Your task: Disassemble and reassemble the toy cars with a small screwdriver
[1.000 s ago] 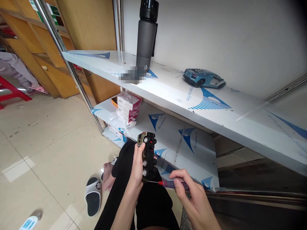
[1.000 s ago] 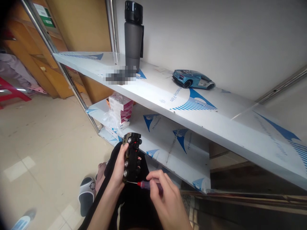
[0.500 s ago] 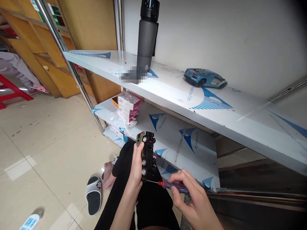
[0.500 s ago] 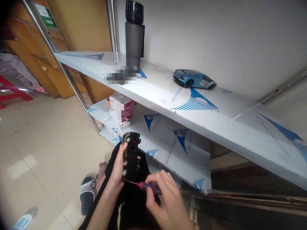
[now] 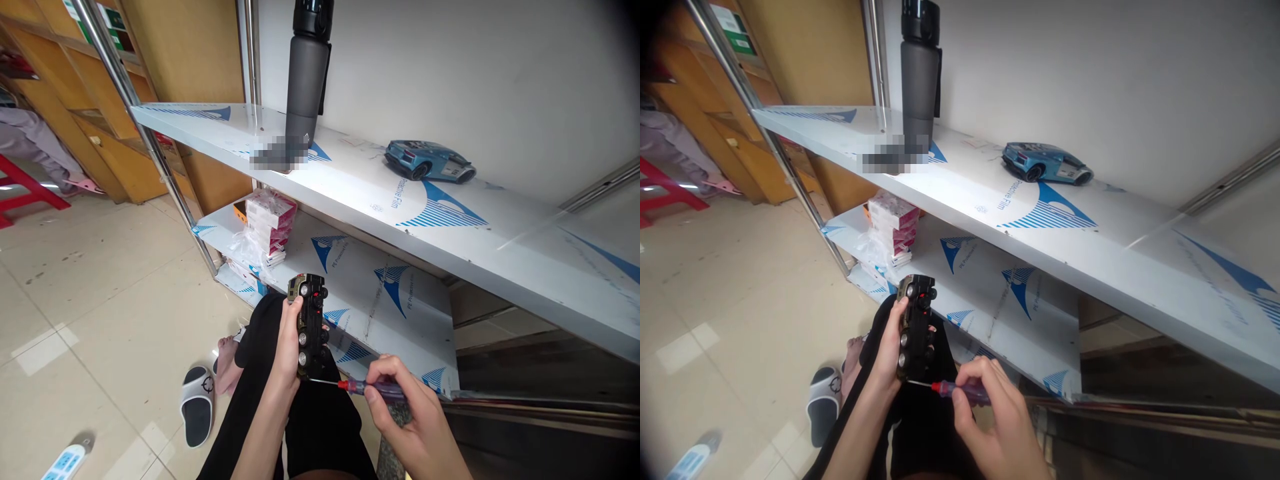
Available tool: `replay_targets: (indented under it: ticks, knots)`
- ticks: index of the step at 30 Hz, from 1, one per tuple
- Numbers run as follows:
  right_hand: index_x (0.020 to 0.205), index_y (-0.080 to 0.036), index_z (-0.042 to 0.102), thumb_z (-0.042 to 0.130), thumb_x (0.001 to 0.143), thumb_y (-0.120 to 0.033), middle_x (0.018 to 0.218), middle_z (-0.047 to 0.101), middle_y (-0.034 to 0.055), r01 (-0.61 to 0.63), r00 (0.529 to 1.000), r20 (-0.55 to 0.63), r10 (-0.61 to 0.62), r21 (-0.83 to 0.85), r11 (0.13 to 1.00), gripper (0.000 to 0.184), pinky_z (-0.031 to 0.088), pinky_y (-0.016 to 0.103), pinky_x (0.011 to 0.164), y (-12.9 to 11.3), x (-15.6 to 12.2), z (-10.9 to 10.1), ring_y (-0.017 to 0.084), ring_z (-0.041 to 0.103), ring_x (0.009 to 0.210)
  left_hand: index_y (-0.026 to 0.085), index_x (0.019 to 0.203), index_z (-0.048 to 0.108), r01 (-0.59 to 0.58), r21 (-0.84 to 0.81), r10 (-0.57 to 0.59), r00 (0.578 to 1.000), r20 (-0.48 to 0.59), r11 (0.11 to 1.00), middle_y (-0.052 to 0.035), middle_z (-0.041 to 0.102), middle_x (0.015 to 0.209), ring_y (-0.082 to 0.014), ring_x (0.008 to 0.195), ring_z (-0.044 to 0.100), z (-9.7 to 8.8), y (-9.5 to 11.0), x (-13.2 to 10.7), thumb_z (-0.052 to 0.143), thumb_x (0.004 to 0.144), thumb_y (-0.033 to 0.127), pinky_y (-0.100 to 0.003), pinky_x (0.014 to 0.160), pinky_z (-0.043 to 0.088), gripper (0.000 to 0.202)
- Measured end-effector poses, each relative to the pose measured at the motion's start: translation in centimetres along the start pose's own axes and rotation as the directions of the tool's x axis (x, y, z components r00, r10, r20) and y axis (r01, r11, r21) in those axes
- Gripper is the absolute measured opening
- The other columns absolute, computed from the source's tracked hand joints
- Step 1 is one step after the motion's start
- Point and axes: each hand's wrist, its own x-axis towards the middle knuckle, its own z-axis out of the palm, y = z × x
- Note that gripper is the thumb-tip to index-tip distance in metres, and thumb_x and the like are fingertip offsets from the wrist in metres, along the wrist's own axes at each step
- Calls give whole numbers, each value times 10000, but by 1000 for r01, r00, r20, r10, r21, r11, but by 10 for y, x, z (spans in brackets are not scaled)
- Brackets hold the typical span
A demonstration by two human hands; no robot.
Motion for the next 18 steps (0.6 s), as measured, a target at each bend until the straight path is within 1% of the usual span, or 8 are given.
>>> replay_targets:
  ticks: [2,5,8,13,18]
  knots:
    - [975,-275,573,529,1067,-230,870,629,-18,-5,1000,3,5,3,1000,111,533,254,722,0,0,1,167,642,770,243,1086,599,5,-2,-5,1000,-3,1000,46,647,620,-138,416,591,-1,0,-1,754,877,687,-225,404,440,515]
    - [982,-277,583,526,1065,-220,873,636,-19,26,1000,-11,-26,17,1000,116,534,248,717,-1,1,4,163,642,767,244,1072,607,0,-1,0,1000,-6,1000,56,633,601,-138,416,594,-1,0,-1,756,876,688,-225,412,447,508]
    - [970,-275,586,536,1051,-203,863,637,-15,60,998,-18,-60,14,998,120,532,260,725,-3,2,6,172,643,772,241,1050,611,0,-3,0,1000,3,1000,49,646,612,-143,428,609,0,0,-1,753,878,687,-236,432,467,499]
    - [967,-279,588,557,1034,-183,865,633,-21,97,994,-44,-97,-5,995,121,522,271,758,-5,2,5,177,642,798,251,1088,602,-6,-5,6,1000,9,1000,35,693,679,-136,422,609,1,0,0,761,882,667,-244,443,481,491]
    - [969,-280,579,548,1038,-178,856,618,-26,103,994,-40,-104,-11,995,127,517,270,753,-5,2,5,169,624,772,244,1094,612,5,-1,-5,1000,2,1000,48,644,614,-144,424,606,0,1,0,755,883,667,-232,421,465,494]
